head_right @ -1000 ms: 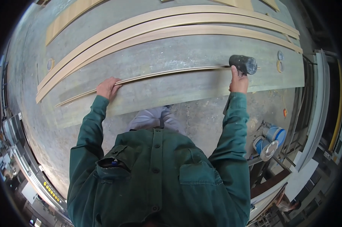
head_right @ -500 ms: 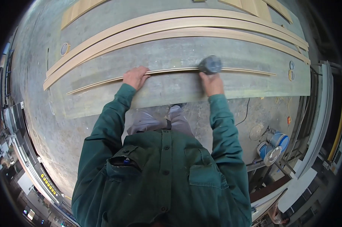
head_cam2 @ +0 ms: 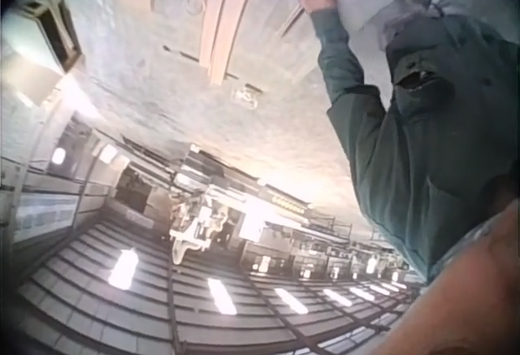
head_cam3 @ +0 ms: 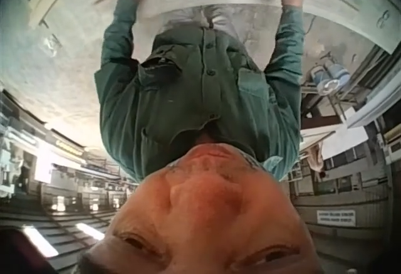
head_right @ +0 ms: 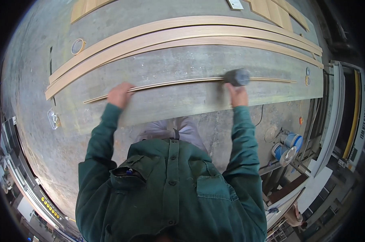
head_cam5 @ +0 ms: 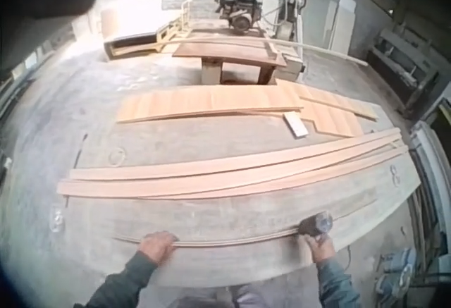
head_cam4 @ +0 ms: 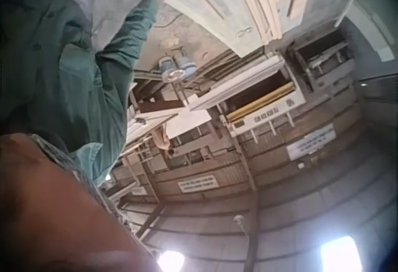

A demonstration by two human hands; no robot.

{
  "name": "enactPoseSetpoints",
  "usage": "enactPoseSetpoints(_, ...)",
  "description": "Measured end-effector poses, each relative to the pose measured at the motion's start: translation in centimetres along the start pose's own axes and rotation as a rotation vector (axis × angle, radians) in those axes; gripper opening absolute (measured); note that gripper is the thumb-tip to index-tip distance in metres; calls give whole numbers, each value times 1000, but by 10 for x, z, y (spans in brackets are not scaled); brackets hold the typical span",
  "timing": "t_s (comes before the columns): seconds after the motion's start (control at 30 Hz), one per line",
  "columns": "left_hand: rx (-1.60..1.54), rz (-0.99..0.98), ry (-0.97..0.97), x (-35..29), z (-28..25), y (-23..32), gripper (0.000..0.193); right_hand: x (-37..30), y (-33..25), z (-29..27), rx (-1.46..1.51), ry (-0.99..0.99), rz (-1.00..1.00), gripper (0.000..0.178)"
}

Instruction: Sanding a wooden plank and preparing wooden strips using an angle grinder and a mallet.

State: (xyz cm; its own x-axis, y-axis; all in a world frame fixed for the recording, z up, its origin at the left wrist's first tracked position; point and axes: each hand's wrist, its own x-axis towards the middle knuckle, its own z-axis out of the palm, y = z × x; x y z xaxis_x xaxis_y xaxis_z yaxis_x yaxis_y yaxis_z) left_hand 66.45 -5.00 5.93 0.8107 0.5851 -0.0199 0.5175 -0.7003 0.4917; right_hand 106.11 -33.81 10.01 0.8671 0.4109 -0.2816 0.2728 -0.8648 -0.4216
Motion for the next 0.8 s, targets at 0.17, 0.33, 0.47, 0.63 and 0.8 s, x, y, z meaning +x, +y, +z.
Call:
enactPoseSetpoints(0.17, 170, -151, 55, -49, -61, -66, 17, 28, 27, -24, 502, 96, 248, 50)
enactPoseSetpoints(0.33, 212, -88, 69, -51, -51, -73, 18, -23, -42, 44, 76, -84, -153, 62)
enactPoseSetpoints(0.47, 219, -156, 20, -51, -51, -73, 17, -83, -137, 78, -26, -317, -353, 66)
enactPoseSetpoints(0.63, 244, -128, 35, -48, -54, -68, 16, -112, -177, 93, -60, -432, -417, 68)
enactPoseSetpoints(0.8, 178, -140, -10, -67, -71, -103, 15, -75, -115, 63, 31, -221, -76, 59)
